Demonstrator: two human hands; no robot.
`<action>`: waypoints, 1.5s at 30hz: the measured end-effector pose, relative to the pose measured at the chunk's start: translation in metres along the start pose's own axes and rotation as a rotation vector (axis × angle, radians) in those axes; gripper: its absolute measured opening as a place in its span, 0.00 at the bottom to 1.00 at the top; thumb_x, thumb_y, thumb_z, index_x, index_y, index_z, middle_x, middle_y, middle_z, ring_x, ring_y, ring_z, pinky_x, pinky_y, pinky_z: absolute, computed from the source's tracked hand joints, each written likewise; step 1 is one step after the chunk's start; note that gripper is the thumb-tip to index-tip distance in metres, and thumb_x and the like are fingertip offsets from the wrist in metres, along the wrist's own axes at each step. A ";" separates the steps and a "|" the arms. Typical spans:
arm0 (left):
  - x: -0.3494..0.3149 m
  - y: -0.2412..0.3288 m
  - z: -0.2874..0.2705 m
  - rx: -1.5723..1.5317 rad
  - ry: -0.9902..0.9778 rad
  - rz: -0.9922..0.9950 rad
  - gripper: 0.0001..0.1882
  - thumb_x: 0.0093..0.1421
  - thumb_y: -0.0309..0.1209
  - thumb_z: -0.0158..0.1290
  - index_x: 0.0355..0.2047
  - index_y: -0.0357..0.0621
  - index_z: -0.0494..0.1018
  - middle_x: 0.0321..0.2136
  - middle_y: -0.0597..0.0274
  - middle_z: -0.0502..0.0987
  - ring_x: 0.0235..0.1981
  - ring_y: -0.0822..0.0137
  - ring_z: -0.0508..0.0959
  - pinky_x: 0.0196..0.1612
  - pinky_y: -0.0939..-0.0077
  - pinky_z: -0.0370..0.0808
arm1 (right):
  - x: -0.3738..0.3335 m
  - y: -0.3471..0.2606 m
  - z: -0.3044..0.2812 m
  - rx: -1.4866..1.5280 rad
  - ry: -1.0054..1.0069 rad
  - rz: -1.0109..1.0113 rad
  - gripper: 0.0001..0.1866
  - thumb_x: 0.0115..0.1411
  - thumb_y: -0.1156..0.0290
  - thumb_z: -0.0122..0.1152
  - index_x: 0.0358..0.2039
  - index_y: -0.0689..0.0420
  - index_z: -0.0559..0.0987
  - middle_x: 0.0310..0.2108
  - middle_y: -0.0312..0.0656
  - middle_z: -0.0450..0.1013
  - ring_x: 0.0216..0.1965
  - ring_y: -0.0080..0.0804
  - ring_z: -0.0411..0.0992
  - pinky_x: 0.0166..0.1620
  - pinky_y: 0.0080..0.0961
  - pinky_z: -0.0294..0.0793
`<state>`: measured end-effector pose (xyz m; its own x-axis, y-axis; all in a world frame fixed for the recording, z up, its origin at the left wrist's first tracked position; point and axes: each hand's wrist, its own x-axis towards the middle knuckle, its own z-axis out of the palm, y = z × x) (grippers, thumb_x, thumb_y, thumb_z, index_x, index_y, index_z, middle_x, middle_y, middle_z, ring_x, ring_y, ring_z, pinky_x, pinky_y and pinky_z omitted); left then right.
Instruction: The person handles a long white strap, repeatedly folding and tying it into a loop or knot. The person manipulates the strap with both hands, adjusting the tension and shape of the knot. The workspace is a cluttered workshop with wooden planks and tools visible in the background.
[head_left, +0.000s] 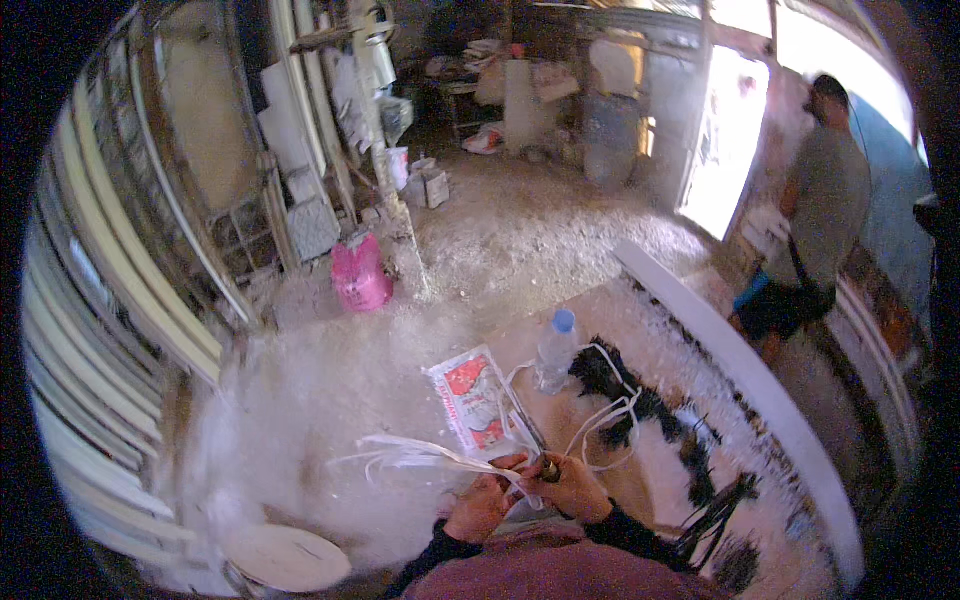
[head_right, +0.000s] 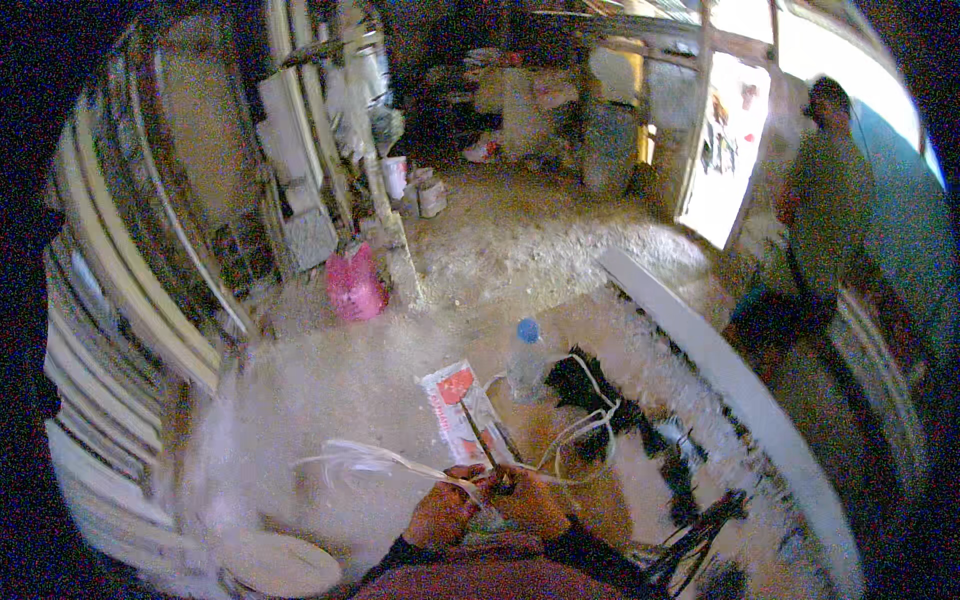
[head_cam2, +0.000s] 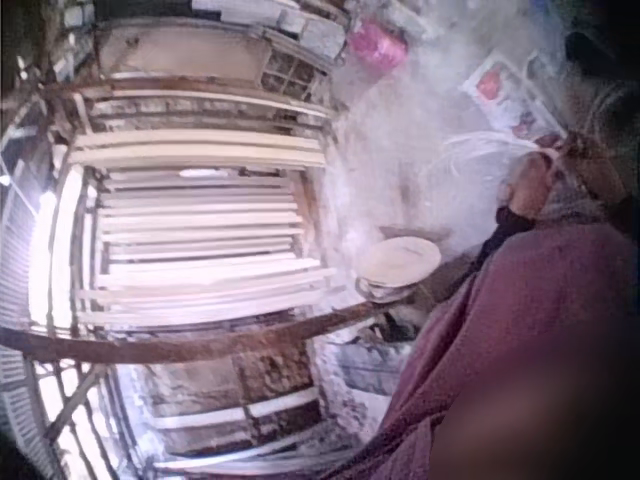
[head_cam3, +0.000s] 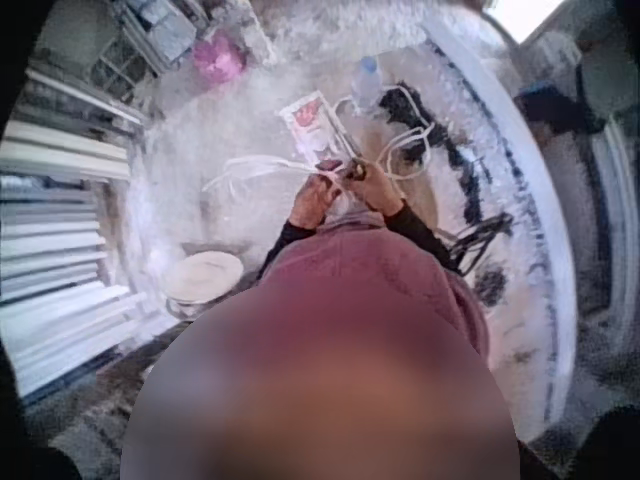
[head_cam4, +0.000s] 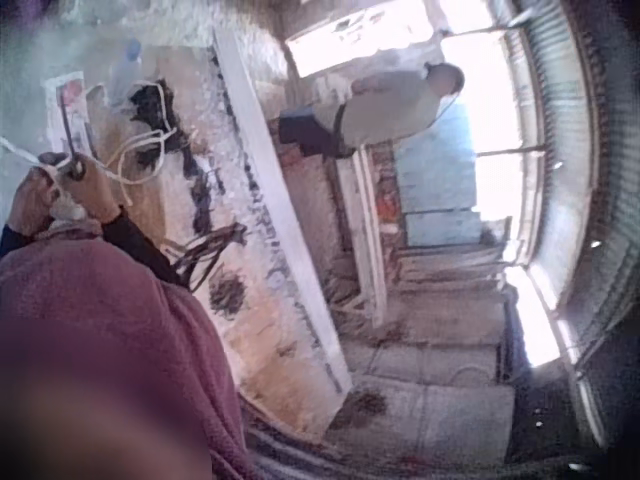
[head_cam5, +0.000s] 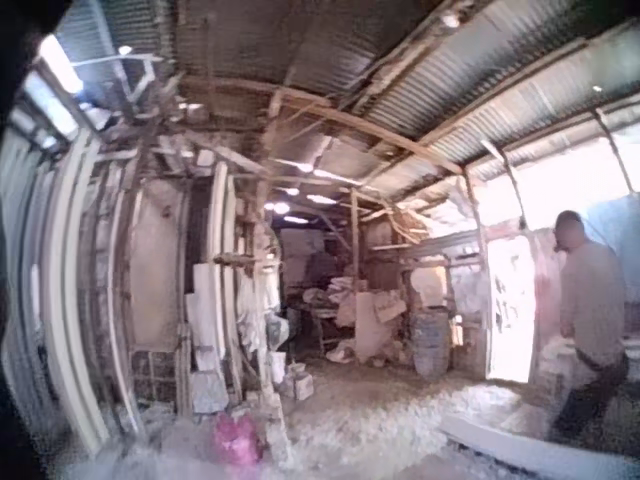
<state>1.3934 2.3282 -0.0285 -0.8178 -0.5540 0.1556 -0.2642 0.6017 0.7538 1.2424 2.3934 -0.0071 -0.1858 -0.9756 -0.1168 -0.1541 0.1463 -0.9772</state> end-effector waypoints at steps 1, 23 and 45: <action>-0.001 0.001 0.004 -0.556 0.017 -0.110 0.21 0.57 0.37 0.41 0.52 0.49 0.60 0.49 0.53 0.63 0.49 0.57 0.63 0.51 0.68 0.62 | -0.001 -0.002 -0.001 0.018 0.010 0.004 0.08 0.47 0.69 0.62 0.26 0.57 0.74 0.20 0.36 0.71 0.21 0.18 0.65 0.25 0.18 0.66; -0.013 0.009 -0.028 0.592 0.137 -0.038 0.17 0.52 0.46 0.47 0.36 0.50 0.69 0.35 0.58 0.70 0.42 0.56 0.67 0.50 0.55 0.56 | -0.001 0.006 -0.011 -0.560 -0.095 -0.094 0.14 0.46 0.62 0.60 0.24 0.60 0.72 0.17 0.48 0.69 0.20 0.38 0.70 0.25 0.31 0.66; -0.016 -0.033 -0.017 -0.466 0.145 -0.364 0.12 0.60 0.34 0.39 0.36 0.37 0.66 0.27 0.57 0.73 0.29 0.64 0.72 0.33 0.75 0.68 | 0.000 -0.006 -0.033 -0.268 0.290 -0.274 0.18 0.51 0.60 0.58 0.35 0.61 0.72 0.22 0.41 0.69 0.19 0.35 0.68 0.24 0.28 0.68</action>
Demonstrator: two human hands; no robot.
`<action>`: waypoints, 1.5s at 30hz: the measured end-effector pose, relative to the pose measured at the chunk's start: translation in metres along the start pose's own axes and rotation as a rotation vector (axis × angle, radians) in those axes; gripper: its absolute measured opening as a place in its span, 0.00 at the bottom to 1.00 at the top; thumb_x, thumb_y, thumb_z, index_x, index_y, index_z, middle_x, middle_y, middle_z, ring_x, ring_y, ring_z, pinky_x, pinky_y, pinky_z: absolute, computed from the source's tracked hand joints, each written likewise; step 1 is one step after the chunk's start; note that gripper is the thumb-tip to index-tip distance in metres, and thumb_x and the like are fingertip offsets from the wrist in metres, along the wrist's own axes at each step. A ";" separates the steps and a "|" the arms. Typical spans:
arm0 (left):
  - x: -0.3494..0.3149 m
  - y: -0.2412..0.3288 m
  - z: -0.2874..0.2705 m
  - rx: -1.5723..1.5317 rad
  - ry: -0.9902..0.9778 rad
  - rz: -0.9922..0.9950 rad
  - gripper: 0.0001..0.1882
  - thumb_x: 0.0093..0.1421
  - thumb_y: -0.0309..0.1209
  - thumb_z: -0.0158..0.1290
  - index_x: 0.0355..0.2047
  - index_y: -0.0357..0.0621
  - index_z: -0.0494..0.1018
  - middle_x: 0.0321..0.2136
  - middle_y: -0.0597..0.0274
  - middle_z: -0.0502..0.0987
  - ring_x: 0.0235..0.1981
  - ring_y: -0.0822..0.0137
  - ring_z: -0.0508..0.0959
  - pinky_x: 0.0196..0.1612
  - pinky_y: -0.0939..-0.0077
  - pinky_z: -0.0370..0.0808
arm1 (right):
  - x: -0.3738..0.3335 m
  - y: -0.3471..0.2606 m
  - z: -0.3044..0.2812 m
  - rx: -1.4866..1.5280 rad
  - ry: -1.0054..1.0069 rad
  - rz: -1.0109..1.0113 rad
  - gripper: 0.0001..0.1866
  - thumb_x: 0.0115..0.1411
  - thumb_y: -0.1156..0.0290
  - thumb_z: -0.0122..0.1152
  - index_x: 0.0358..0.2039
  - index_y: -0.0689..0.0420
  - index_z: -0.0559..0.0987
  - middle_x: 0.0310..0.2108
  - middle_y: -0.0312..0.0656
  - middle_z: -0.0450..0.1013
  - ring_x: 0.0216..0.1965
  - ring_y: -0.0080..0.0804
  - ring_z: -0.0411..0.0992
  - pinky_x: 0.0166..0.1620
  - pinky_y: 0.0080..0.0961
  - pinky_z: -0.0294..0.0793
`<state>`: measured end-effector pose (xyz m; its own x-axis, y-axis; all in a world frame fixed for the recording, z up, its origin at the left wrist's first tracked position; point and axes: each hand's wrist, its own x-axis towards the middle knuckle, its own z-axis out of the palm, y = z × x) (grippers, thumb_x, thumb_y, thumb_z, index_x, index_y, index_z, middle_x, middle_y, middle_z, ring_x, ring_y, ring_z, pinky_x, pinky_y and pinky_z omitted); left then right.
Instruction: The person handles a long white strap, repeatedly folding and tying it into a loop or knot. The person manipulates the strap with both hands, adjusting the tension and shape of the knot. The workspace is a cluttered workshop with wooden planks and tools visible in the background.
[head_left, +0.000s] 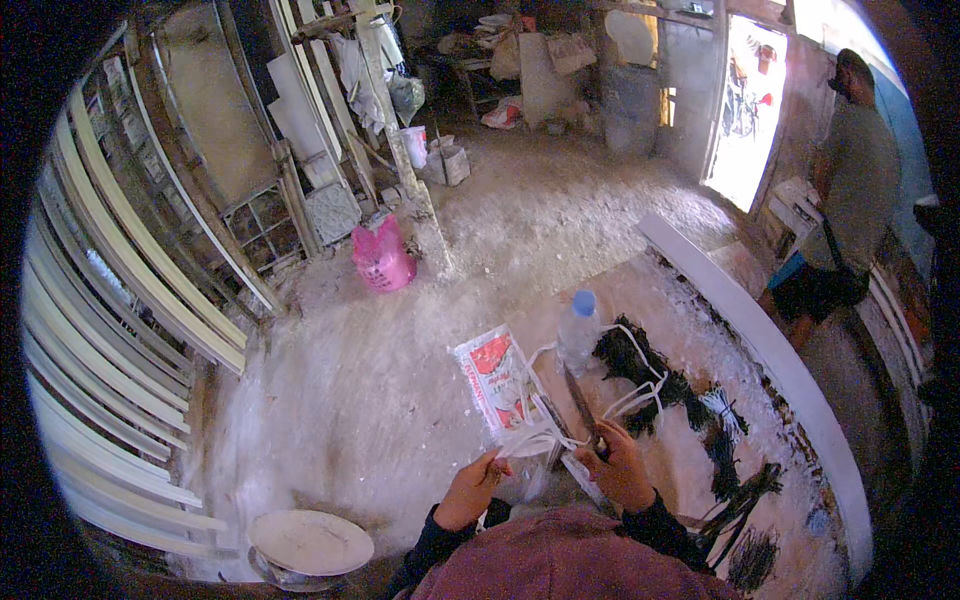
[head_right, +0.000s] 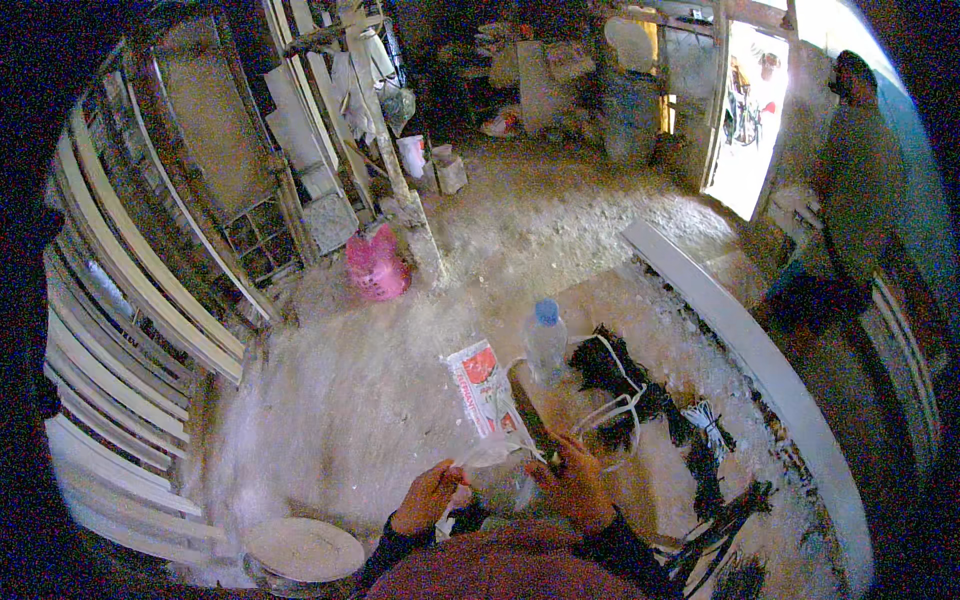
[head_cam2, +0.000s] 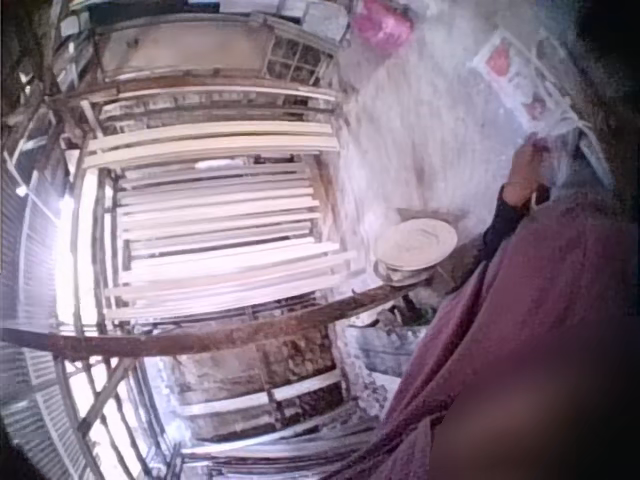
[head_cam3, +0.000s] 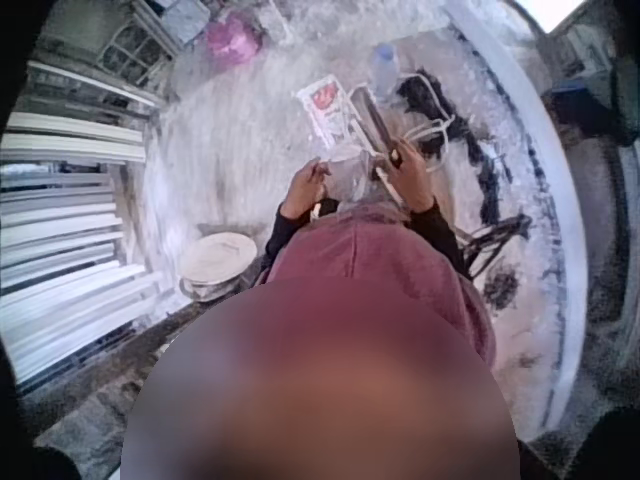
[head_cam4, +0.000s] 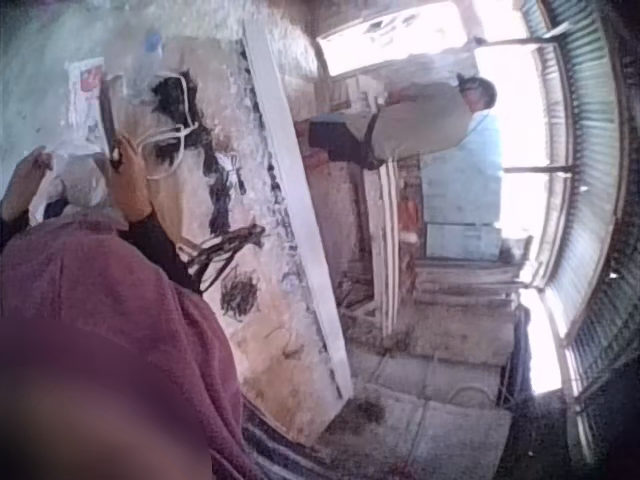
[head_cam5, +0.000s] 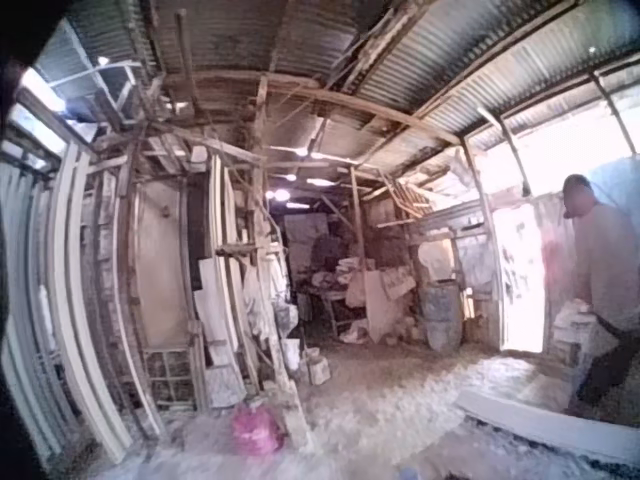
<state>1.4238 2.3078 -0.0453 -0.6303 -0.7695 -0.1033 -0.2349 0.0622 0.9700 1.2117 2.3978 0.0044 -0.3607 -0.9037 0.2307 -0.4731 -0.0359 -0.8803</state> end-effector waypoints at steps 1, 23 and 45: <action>-0.001 0.002 0.001 -0.025 0.085 -0.044 0.12 0.61 0.32 0.38 0.35 0.37 0.67 0.28 0.55 0.73 0.33 0.62 0.74 0.37 0.73 0.68 | -0.002 0.003 -0.003 0.033 -0.054 0.118 0.18 0.52 0.59 0.57 0.36 0.61 0.72 0.24 0.40 0.69 0.20 0.33 0.68 0.25 0.27 0.68; -0.007 0.055 0.004 0.396 0.443 0.100 0.08 0.58 0.30 0.42 0.32 0.39 0.67 0.26 0.47 0.72 0.28 0.48 0.73 0.28 0.64 0.68 | -0.023 -0.009 -0.008 -0.246 -0.231 0.128 0.21 0.53 0.52 0.53 0.35 0.59 0.66 0.23 0.50 0.69 0.24 0.51 0.69 0.26 0.40 0.68; -0.007 0.038 0.017 0.529 -0.187 0.039 0.12 0.57 0.37 0.43 0.30 0.40 0.69 0.26 0.46 0.71 0.28 0.48 0.71 0.27 0.59 0.66 | -0.014 0.033 0.001 -0.450 -0.113 -0.026 0.15 0.49 0.61 0.59 0.30 0.55 0.66 0.19 0.45 0.68 0.20 0.46 0.69 0.22 0.35 0.66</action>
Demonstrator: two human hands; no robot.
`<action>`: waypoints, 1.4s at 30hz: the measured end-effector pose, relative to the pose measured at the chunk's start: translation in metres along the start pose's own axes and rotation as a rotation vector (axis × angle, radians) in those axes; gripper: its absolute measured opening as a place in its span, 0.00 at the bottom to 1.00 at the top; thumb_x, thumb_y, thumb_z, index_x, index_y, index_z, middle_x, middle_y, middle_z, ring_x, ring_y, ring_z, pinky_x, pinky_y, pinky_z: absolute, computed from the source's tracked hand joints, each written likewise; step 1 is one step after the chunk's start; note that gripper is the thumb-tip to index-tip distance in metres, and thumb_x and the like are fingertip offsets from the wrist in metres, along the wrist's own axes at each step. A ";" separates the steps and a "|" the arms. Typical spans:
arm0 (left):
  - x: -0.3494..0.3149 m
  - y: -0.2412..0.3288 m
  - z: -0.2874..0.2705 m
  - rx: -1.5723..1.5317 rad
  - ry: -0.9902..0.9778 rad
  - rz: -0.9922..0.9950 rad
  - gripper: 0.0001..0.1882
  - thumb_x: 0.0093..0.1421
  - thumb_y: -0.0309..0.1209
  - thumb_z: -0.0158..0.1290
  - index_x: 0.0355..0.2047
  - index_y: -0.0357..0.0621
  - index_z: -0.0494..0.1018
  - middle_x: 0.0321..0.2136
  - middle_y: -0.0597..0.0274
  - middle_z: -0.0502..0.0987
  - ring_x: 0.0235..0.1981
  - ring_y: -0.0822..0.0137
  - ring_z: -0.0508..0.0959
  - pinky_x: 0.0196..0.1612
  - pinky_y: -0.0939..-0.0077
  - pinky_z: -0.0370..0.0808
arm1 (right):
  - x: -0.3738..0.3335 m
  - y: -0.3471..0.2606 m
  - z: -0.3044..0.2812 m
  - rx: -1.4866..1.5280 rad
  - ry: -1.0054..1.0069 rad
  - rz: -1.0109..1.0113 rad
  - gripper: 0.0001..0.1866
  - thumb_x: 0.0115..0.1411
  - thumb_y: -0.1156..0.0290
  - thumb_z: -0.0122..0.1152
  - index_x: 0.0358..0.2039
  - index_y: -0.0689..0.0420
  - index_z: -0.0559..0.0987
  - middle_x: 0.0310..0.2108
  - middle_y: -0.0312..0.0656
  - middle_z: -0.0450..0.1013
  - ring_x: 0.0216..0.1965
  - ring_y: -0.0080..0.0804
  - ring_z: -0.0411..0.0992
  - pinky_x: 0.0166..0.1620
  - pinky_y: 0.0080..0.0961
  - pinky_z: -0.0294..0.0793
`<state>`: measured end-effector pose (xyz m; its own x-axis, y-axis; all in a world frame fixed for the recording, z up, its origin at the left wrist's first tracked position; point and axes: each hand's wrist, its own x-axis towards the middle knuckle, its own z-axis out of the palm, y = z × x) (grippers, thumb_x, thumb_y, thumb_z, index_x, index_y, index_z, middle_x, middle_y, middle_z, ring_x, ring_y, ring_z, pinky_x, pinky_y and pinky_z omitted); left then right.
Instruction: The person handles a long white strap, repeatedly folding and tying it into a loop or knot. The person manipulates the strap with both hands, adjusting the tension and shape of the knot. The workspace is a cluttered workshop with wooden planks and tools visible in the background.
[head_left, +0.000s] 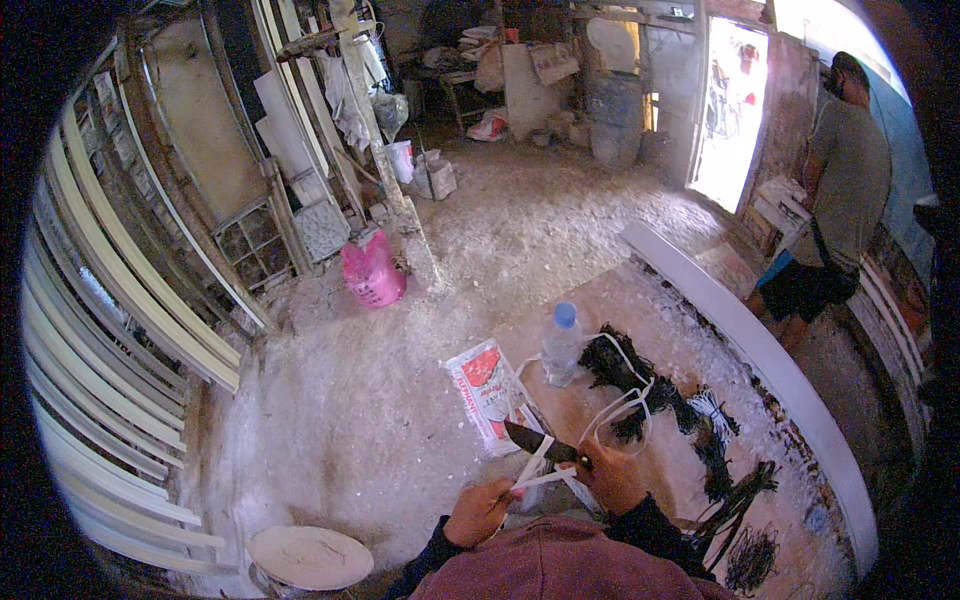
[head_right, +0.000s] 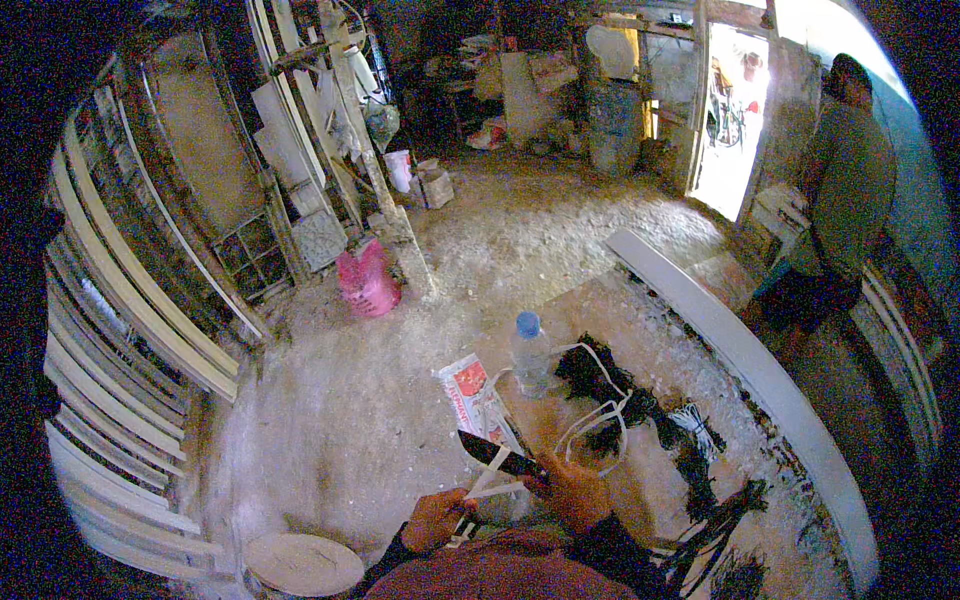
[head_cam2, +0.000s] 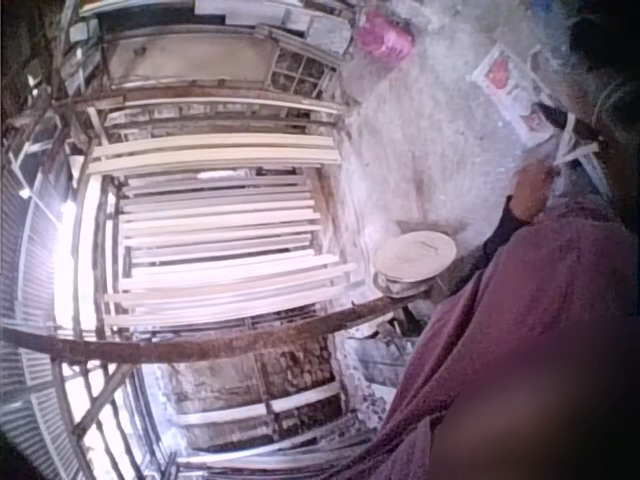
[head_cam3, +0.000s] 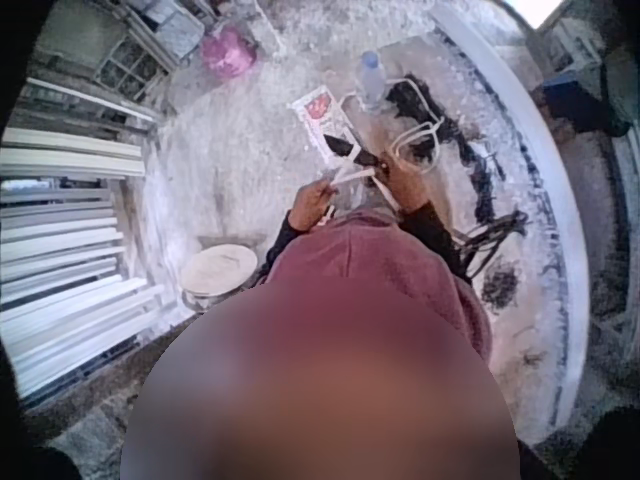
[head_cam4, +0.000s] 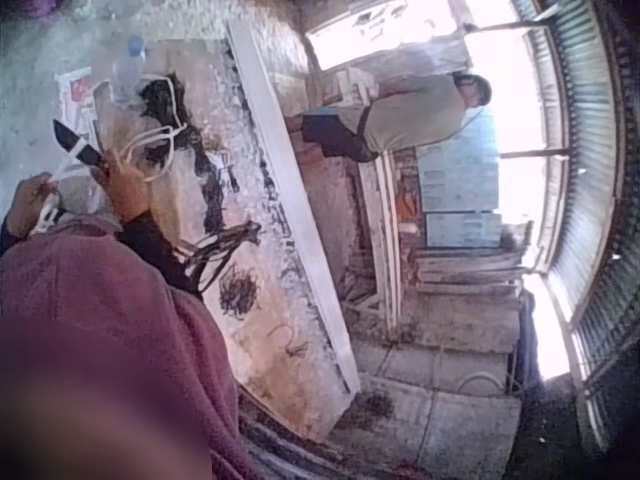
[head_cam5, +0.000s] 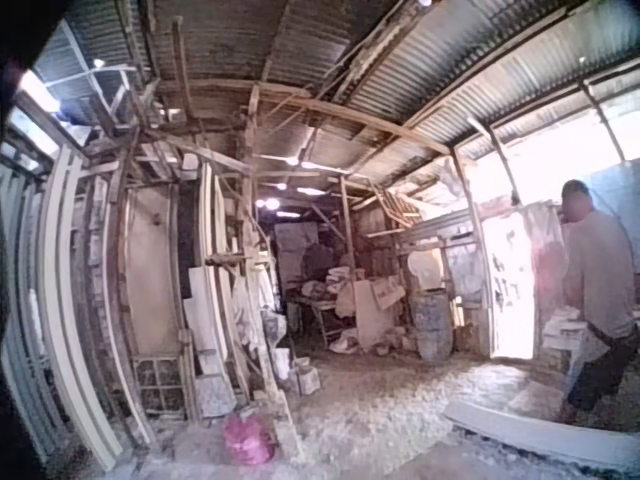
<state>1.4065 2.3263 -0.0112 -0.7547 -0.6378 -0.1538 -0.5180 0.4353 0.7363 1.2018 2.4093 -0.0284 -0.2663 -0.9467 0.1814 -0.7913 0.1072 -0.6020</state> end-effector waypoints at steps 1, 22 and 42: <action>-0.002 -0.002 0.000 0.020 -0.042 -0.038 0.13 0.57 0.37 0.43 0.29 0.40 0.69 0.26 0.45 0.71 0.28 0.48 0.71 0.28 0.60 0.66 | -0.002 0.006 0.001 0.004 0.007 -0.019 0.14 0.50 0.62 0.58 0.30 0.55 0.66 0.19 0.45 0.69 0.20 0.46 0.69 0.22 0.35 0.66; 0.006 -0.007 -0.043 -1.686 0.290 0.112 0.15 0.54 0.39 0.43 0.33 0.39 0.66 0.14 0.69 0.56 0.16 0.75 0.57 0.20 0.80 0.55 | -0.078 0.157 0.013 -0.145 0.331 0.654 0.21 0.42 0.71 0.62 0.34 0.63 0.63 0.29 0.55 0.67 0.33 0.54 0.66 0.36 0.40 0.66; 0.080 0.064 0.032 -1.717 -0.475 -0.077 0.17 0.58 0.25 0.41 0.48 0.36 0.60 0.34 0.57 0.71 0.38 0.64 0.73 0.46 0.70 0.69 | -0.062 -0.044 -0.042 0.207 0.278 0.154 0.10 0.53 0.67 0.57 0.34 0.58 0.74 0.28 0.42 0.72 0.31 0.28 0.70 0.35 0.23 0.68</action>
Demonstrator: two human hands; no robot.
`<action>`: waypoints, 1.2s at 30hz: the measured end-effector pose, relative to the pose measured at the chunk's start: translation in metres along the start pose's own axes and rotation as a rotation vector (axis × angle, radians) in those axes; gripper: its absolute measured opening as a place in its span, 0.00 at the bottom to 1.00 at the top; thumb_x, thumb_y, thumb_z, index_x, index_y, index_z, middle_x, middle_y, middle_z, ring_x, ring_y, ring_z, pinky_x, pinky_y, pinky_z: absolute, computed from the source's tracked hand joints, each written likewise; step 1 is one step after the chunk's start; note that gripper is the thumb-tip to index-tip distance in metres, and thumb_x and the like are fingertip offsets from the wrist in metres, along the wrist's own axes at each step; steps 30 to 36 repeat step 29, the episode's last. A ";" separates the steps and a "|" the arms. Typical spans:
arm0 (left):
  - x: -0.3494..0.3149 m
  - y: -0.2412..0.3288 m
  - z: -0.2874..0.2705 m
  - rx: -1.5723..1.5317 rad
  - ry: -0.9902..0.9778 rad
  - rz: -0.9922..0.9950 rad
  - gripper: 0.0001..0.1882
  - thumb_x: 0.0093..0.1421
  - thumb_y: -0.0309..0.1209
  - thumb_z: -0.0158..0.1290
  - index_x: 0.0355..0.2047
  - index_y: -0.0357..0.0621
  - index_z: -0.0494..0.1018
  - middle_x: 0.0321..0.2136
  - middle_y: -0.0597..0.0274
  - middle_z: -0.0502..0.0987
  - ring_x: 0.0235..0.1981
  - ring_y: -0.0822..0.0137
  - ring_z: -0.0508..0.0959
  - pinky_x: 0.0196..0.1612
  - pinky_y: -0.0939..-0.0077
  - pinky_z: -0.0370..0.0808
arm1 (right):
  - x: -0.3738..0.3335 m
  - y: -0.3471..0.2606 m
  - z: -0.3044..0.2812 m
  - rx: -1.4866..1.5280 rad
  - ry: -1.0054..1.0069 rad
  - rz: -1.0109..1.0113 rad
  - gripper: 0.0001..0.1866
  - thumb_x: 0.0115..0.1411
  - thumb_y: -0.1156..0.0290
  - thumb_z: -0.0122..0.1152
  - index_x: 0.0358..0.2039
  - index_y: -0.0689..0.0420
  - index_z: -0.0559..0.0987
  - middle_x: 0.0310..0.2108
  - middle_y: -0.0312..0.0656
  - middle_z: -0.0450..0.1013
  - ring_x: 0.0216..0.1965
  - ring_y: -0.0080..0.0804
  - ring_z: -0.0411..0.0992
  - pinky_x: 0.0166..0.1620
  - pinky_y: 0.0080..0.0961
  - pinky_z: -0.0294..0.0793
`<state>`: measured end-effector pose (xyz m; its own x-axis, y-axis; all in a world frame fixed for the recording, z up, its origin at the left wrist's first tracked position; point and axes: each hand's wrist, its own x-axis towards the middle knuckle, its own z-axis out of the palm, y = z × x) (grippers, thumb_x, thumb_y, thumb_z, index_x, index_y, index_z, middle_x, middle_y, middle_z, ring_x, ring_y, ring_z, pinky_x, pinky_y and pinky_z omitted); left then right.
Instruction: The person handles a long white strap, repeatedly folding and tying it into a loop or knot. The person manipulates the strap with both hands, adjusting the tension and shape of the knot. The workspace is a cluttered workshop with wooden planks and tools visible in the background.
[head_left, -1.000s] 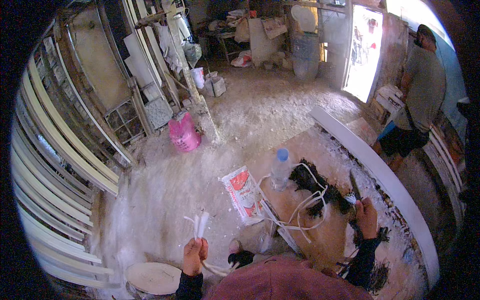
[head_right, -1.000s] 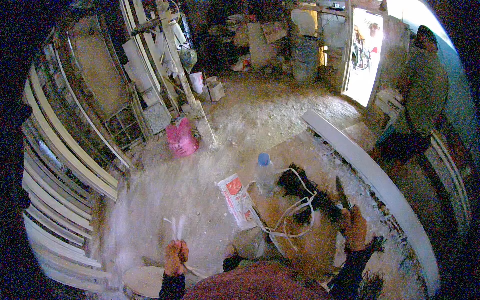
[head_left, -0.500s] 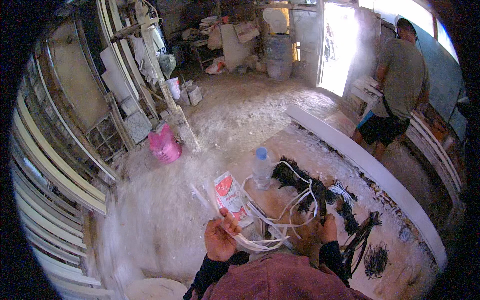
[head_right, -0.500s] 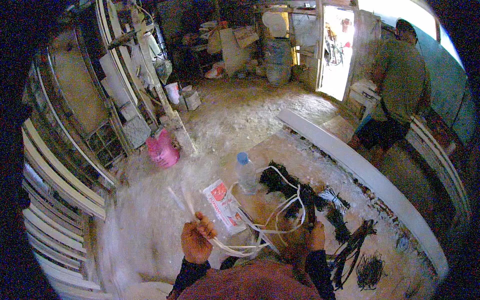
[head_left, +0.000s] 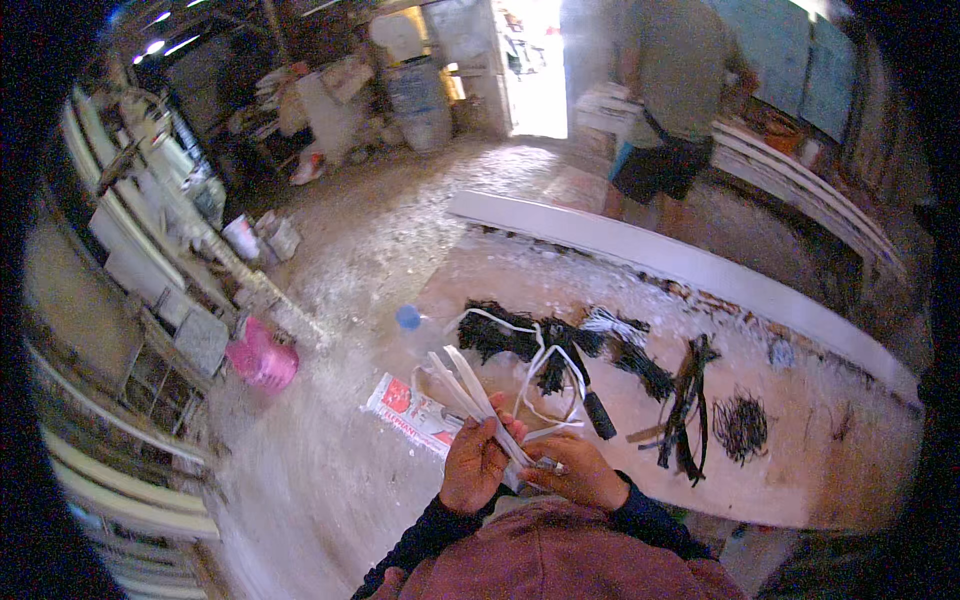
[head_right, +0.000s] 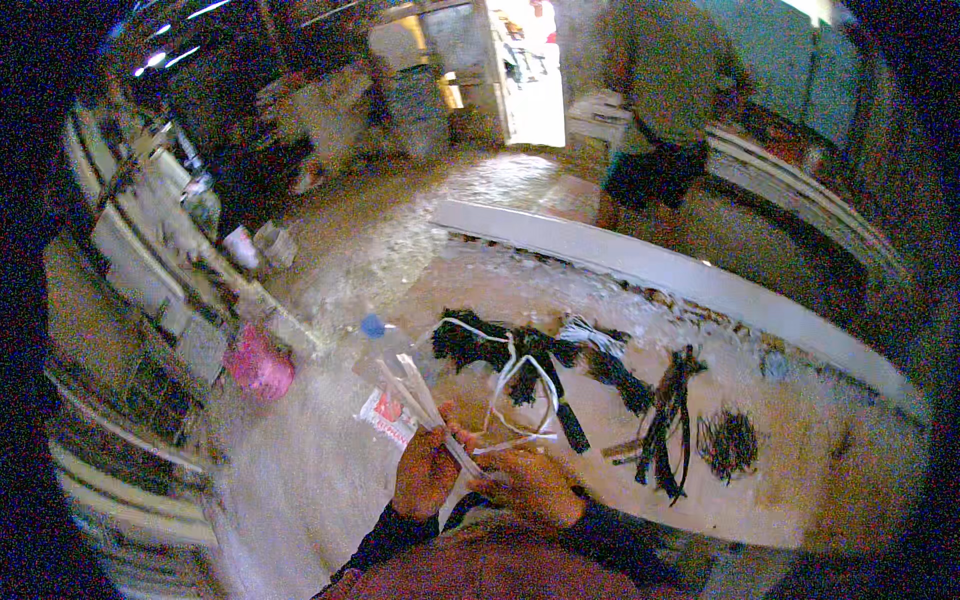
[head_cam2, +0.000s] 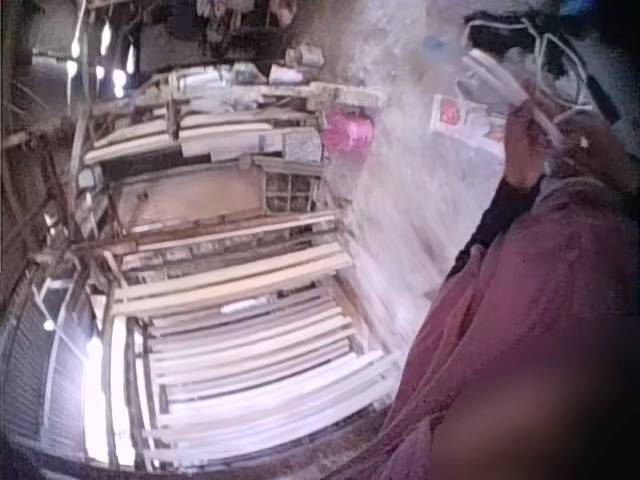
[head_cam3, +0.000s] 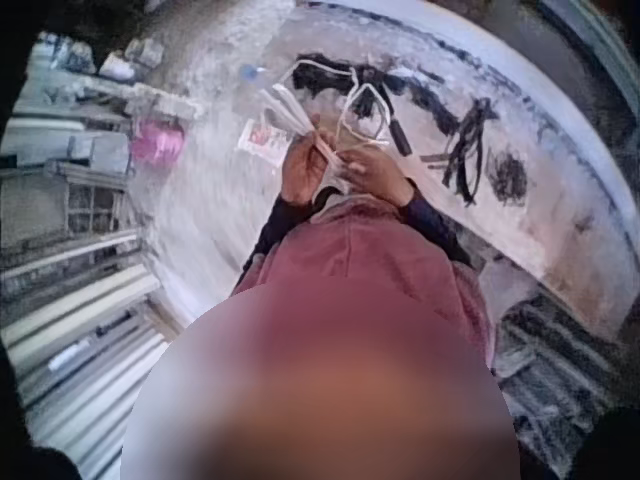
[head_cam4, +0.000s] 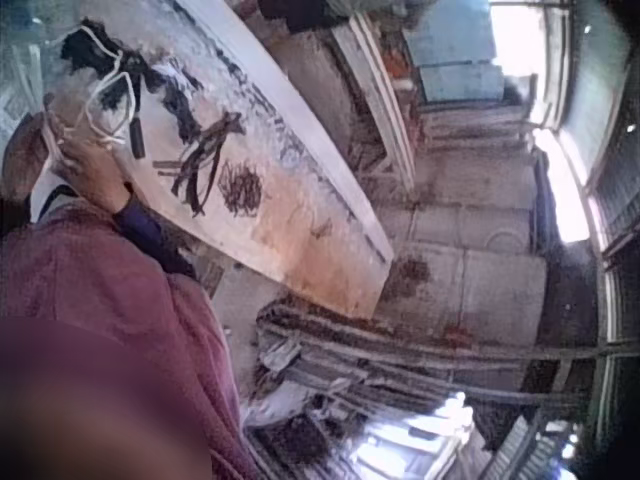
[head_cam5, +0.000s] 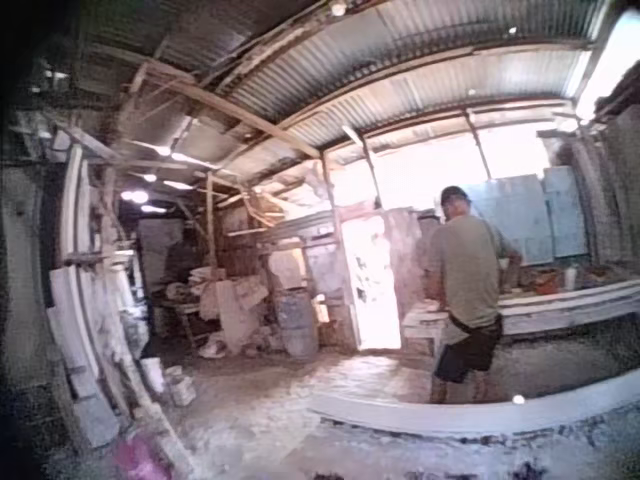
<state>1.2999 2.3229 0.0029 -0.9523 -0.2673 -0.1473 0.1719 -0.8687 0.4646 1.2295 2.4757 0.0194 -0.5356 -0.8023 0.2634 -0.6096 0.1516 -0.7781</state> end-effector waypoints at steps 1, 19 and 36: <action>0.003 -0.002 0.000 0.008 -0.003 -0.042 0.17 0.58 0.25 0.41 0.49 0.36 0.59 0.35 0.57 0.71 0.39 0.64 0.72 0.47 0.70 0.69 | -0.004 0.000 0.006 0.097 -0.014 0.157 0.11 0.52 0.68 0.58 0.35 0.58 0.74 0.28 0.41 0.72 0.30 0.25 0.70 0.35 0.21 0.68; 0.006 -0.031 0.001 0.513 -0.293 -0.558 0.13 0.55 0.23 0.48 0.41 0.36 0.68 0.36 0.59 0.72 0.37 0.69 0.72 0.42 0.76 0.69 | -0.058 -0.042 0.052 0.421 0.760 0.603 0.10 0.54 0.70 0.55 0.35 0.58 0.68 0.27 0.40 0.71 0.23 0.22 0.70 0.25 0.19 0.69; -0.014 -0.045 -0.010 0.728 -0.303 -0.698 0.11 0.54 0.26 0.50 0.39 0.37 0.70 0.34 0.61 0.73 0.38 0.72 0.71 0.47 0.78 0.65 | -0.094 -0.034 0.085 0.630 0.921 0.723 0.06 0.55 0.70 0.53 0.32 0.57 0.70 0.28 0.40 0.71 0.30 0.23 0.70 0.37 0.20 0.70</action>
